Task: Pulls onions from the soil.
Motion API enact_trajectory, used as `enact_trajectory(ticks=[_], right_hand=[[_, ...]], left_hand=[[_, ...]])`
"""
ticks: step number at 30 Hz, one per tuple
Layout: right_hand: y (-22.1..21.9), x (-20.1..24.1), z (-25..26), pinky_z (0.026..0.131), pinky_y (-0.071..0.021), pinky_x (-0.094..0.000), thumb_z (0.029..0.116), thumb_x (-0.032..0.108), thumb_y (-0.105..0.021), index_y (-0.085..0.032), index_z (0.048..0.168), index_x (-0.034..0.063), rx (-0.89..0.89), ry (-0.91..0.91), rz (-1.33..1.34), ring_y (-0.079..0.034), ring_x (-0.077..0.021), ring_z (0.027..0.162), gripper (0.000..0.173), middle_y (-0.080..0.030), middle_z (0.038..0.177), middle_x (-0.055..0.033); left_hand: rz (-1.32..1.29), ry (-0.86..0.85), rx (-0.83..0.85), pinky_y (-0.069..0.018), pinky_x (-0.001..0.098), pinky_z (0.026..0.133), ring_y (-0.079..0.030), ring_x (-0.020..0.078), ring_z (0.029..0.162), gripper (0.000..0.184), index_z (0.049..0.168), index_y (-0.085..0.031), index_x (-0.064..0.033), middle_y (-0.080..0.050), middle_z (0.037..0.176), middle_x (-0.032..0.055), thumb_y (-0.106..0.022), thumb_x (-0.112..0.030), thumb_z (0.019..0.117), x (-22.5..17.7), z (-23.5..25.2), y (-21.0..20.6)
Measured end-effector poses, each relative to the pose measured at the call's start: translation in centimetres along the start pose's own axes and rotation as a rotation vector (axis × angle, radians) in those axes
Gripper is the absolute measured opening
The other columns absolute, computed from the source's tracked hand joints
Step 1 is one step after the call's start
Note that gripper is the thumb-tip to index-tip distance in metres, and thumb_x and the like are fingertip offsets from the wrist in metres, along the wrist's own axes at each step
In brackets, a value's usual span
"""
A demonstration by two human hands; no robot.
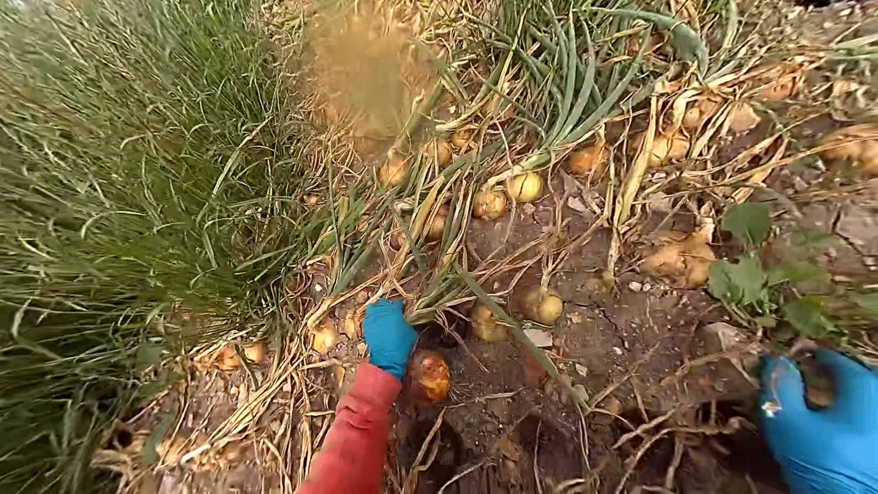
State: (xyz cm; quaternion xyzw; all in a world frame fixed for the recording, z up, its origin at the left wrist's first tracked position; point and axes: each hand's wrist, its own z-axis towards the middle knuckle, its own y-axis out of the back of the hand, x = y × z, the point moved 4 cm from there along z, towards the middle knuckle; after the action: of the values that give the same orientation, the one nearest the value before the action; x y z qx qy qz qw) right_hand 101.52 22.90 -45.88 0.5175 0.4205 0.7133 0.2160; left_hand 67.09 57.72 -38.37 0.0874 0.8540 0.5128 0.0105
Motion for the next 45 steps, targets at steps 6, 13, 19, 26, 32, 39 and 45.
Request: enact_trajectory(ticks=[6,13,19,26,32,39,45], right_hand=[[-0.2,-0.3,0.5,0.105,-0.0309,-0.0775,0.0977,0.044,-0.049,-0.060,0.134,-0.0059,-0.035,0.056,-0.005,-0.044,-0.0636,0.132,0.063,-0.052,0.138,-0.0410],[-0.8,-0.3,1.1,0.101,-0.0354,-0.0762,0.0945,0.045,-0.051,-0.064,0.128,-0.0059,-0.118,0.083,0.005,-0.050,-0.0629,0.126,0.062,-0.058,0.130,-0.0396],[-1.0,-0.2,0.6,0.100,-0.0383,-0.0741,0.0938,0.045,-0.050,-0.066,0.127,-0.0043,-0.119,0.073,0.018,-0.054,-0.0609,0.123,0.062,-0.060,0.128,-0.0376],[-1.1,-0.2,0.6,0.095,-0.0426,-0.0733,0.0936,0.044,-0.052,-0.068,0.123,-0.0052,-0.199,0.103,0.027,-0.059,-0.0588,0.118,0.059,-0.064,0.123,-0.0357],[-1.4,-0.3,0.2,0.095,-0.0424,-0.0732,0.0940,0.044,-0.052,-0.068,0.124,-0.0037,-0.164,0.102,0.018,-0.059,-0.0568,0.118,0.059,-0.064,0.124,-0.0340],[-1.3,-0.2,0.2,0.097,-0.0419,-0.0727,0.0942,0.044,-0.052,-0.069,0.123,-0.0046,-0.187,0.101,0.067,-0.059,-0.0577,0.118,0.059,-0.064,0.124,-0.0349],[-1.4,-0.4,0.1,0.096,-0.0441,-0.0706,0.0944,0.045,-0.051,-0.071,0.120,-0.0022,-0.220,0.086,0.052,-0.061,-0.0552,0.117,0.058,-0.066,0.122,-0.0323]], left_hand=[[-1.145,-0.047,-0.235,-0.0456,0.0318,0.064,-0.049,0.0141,0.066,0.019,0.111,-0.062,0.0021,-0.055,0.080,0.0073,-0.058,-0.015,0.1047,1.4,1.0,-1.9],[-1.502,0.031,-0.374,-0.0319,0.0156,0.040,-0.034,0.0001,0.039,0.033,0.076,-0.053,-0.0086,-0.045,0.052,-0.0082,-0.047,-0.011,0.1085,-2.1,-7.2,-1.3],[-0.599,-0.218,0.105,-0.0493,0.0546,0.103,-0.065,0.0345,0.116,0.050,0.124,-0.065,0.0038,-0.069,0.119,0.0234,-0.074,-0.036,0.0957,-16.4,-3.4,-2.4],[-0.763,-0.237,0.014,-0.0518,0.0549,0.095,-0.065,0.0377,0.108,0.040,0.130,-0.058,0.0078,-0.067,0.114,0.0274,-0.068,-0.016,0.0988,-22.8,-2.2,-2.9],[-1.128,-0.261,-0.021,-0.0423,0.0334,0.064,-0.043,0.0150,0.065,0.027,0.107,-0.060,-0.0018,-0.045,0.076,0.0034,-0.048,-0.026,0.1102,-22.6,-2.7,-4.7],[-1.341,-0.115,-0.144,-0.0410,0.0194,0.051,-0.042,0.0040,0.048,0.014,0.099,-0.057,0.0047,-0.043,0.060,-0.0043,-0.049,-0.004,0.1057,-15.6,-9.0,-5.1],[-0.946,-0.346,0.014,-0.0482,0.0514,0.102,-0.060,0.0325,0.121,0.046,0.141,-0.050,0.0024,-0.062,0.132,0.0229,-0.057,-0.027,0.1064,-25.7,-5.7,-2.2]])
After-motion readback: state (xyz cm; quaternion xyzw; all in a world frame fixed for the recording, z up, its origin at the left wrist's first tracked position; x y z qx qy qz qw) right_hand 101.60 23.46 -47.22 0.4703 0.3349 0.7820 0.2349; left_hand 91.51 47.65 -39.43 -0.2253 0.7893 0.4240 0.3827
